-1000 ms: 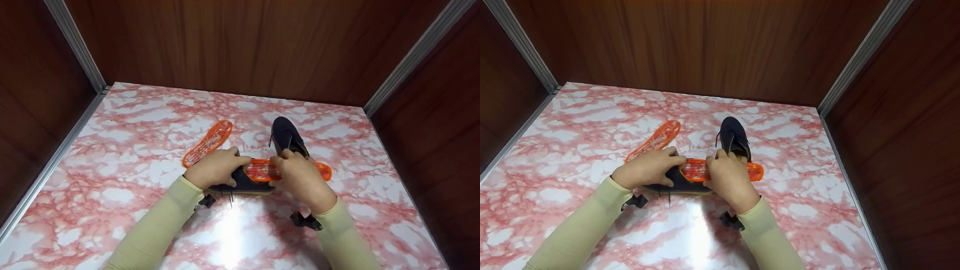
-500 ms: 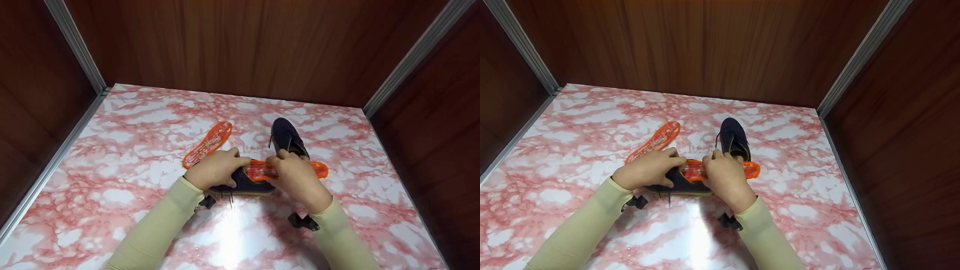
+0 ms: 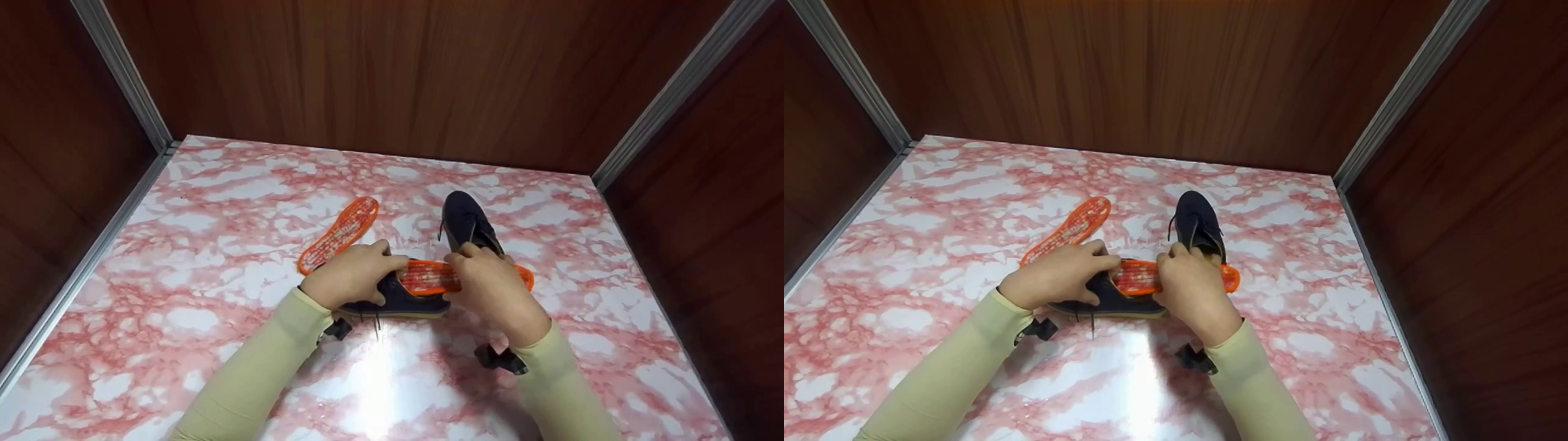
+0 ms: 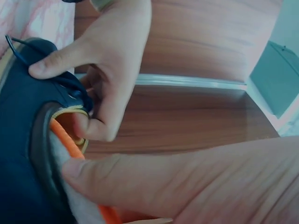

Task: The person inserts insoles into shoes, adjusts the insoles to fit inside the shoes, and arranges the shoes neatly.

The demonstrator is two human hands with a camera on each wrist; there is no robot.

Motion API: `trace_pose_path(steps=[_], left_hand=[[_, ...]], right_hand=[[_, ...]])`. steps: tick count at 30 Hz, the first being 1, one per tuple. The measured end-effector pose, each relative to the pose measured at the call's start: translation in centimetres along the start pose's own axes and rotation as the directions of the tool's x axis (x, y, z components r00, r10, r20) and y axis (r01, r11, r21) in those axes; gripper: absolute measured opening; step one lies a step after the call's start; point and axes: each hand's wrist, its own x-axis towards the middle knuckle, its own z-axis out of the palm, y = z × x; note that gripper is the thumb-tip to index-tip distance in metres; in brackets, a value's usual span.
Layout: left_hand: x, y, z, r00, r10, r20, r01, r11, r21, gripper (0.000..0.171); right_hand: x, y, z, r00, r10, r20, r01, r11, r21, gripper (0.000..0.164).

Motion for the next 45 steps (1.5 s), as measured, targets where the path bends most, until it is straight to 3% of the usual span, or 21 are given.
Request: trace_pose_path(steps=[5,19,29,40,45], left_hand=[[-0.1,0.0,0.0,1.000,0.002,-0.011,-0.002,1.000,-0.010,0.051],[0.1,0.0,0.0,1.000,-0.005,0.007,0.005,1.000,-0.003,0.050],[0.0,0.1,0.0,1.000,-0.013,0.015,0.013,1.000,-0.011,0.049],[0.0,-0.1,0.2,1.000,-0.001,-0.006,0.001,1.000,-0.020,0.051],[0.0,-0.1,0.2,1.000,-0.003,0.005,0.004,1.000,-0.027,0.050]], right_hand=[[-0.2,0.3,-0.3,0.998,-0.026,-0.058,0.025,1.000,-0.005,0.043],[-0.3,-0.6,0.5,0.988,-0.072,-0.135,0.064,0.996,-0.061,0.041],[0.2,-1.0,1.2,0.993,-0.073,-0.097,0.069,0.997,-0.041,0.044],[-0.4,0.2,-0.4,1.000,-0.006,-0.028,0.005,1.000,-0.023,0.034],[-0.7,0.4,-0.8,0.999,0.006,-0.039,-0.008,0.999,-0.050,0.028]])
